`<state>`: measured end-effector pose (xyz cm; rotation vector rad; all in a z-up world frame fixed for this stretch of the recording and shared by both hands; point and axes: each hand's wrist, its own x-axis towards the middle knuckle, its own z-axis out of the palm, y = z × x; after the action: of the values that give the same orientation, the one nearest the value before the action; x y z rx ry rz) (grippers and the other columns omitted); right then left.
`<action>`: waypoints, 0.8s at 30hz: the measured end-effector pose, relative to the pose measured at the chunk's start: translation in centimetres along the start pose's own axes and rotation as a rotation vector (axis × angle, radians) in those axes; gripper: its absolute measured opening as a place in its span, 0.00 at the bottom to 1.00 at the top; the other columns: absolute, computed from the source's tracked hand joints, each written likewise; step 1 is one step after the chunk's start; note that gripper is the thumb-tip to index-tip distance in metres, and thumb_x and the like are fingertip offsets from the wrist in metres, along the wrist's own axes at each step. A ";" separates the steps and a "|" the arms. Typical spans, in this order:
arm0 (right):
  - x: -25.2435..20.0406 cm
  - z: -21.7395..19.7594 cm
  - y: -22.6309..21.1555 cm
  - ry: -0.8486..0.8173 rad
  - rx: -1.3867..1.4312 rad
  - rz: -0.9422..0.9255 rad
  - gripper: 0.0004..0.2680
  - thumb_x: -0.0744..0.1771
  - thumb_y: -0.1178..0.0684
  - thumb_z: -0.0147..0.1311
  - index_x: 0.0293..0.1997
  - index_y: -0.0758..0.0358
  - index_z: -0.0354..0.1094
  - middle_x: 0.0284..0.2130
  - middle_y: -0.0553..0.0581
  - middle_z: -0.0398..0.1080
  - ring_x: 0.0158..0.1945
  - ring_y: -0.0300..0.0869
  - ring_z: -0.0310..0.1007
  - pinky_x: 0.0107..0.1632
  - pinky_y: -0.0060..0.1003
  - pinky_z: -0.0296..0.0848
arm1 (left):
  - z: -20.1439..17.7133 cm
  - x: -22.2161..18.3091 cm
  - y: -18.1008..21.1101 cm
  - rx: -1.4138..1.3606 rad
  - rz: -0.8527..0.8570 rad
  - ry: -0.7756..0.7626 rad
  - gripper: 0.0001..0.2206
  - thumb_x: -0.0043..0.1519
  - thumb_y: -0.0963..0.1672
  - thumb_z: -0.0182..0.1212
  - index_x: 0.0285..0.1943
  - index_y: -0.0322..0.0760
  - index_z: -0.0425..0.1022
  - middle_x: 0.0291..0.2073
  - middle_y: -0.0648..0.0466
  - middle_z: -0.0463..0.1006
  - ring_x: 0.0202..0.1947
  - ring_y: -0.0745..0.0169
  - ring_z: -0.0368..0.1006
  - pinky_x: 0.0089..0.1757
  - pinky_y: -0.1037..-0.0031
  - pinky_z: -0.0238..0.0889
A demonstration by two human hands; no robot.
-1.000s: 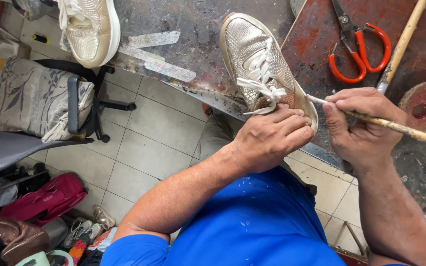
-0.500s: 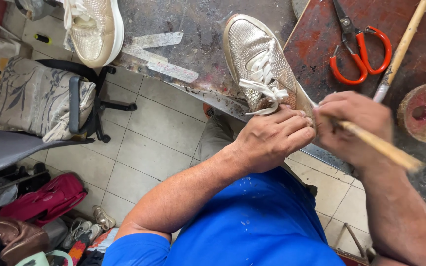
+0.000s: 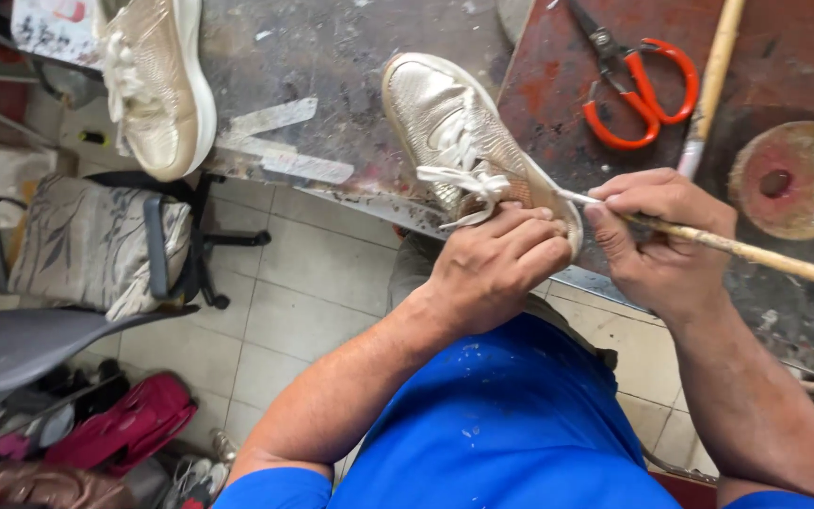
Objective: Applying a substance to the edge of a shoe sole using a brush at a repair bench
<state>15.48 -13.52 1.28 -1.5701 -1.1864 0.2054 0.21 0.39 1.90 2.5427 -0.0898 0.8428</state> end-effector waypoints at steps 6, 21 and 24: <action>0.8 0.5 0.1 -0.038 -0.008 -0.104 0.06 0.71 0.68 0.61 0.41 0.75 0.66 0.41 0.78 0.74 0.44 0.58 0.78 0.51 0.46 0.78 | 0.1 -0.1 0.1 0.085 -0.006 0.045 0.08 0.67 0.35 0.50 0.38 0.38 0.70 0.36 0.50 0.78 0.42 0.54 0.76 0.45 0.70 0.68; 1.8 -6.3 -3.4 -0.062 -0.241 0.050 0.06 0.71 0.75 0.59 0.40 0.75 0.71 0.36 0.65 0.73 0.39 0.51 0.71 0.52 0.46 0.70 | -1.3 0.4 0.1 -0.021 0.015 -0.086 0.06 0.67 0.36 0.51 0.47 0.33 0.72 0.43 0.50 0.75 0.48 0.51 0.72 0.44 0.70 0.69; -2.1 -12.1 0.4 0.173 -0.346 0.180 0.06 0.79 0.73 0.56 0.57 0.77 0.61 0.49 0.71 0.68 0.51 0.52 0.71 0.59 0.41 0.70 | -0.8 0.0 0.7 0.190 0.051 -0.018 0.08 0.67 0.36 0.56 0.51 0.36 0.76 0.55 0.36 0.75 0.61 0.37 0.70 0.62 0.52 0.63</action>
<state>22.80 -22.83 4.66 -1.9575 -0.9806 -0.0227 -0.41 0.11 2.74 2.7363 -0.0844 0.8856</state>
